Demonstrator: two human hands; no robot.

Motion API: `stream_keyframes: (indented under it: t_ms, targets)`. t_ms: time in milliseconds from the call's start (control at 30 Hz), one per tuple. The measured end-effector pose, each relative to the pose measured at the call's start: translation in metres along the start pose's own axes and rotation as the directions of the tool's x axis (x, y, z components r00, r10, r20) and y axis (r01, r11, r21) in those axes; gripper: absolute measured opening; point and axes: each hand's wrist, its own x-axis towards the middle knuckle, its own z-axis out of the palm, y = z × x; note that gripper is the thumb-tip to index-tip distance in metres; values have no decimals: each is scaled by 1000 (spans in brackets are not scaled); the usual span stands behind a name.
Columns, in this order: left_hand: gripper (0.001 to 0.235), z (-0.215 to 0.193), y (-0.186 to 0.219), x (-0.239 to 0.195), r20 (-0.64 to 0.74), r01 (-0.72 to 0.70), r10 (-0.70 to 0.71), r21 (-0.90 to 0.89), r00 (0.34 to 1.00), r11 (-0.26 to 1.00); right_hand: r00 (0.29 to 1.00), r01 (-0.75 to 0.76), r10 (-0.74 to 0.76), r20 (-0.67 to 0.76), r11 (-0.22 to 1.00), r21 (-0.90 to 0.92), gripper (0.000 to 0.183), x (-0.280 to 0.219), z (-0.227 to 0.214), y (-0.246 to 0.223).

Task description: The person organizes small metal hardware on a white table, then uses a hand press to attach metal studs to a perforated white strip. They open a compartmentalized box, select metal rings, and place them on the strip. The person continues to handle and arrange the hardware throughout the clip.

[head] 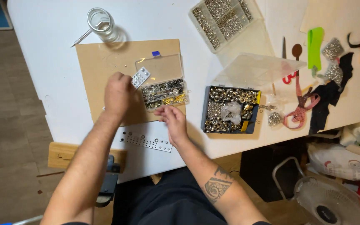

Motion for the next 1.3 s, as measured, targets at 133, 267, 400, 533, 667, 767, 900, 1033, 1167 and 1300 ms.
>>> stream_keyframes:
  t_ms: [133,267,400,533,667,767,900,1033,1167,1300]
  targets:
    - [16,40,32,-8,48,-381,386,-94,921,920,959,-283,253,127,841,461,49,72,6,-6]
    - [2,30,67,15,-67,-600,615,160,786,784,946,-303,213,244,846,439,46,114,12,-22]
    - [7,41,71,35,-89,-606,635,220,768,764,926,-373,309,215,834,406,47,141,20,-26]
    - [7,-5,80,47,-192,-551,576,171,795,817,915,-404,324,240,732,549,46,198,-1,-41]
    - [14,-29,28,38,-300,-315,308,25,903,949,983,-30,153,-98,671,741,46,267,-23,-137]
    - [19,-42,-29,22,-293,-45,39,-11,955,999,912,224,42,-408,782,582,45,263,14,-224]
    - [33,-21,-70,-4,-124,87,-91,-34,988,996,717,440,-198,-669,873,213,61,350,-29,-244]
    - [16,15,-62,8,-44,69,-66,76,997,995,636,487,-403,-658,871,-62,65,343,-26,-201]
    - [14,49,-74,28,-88,12,6,208,996,978,516,737,-849,110,376,-561,13,224,52,-136]
    - [26,56,-89,39,58,-85,69,342,996,936,556,704,-459,693,-183,-686,19,187,89,-24]
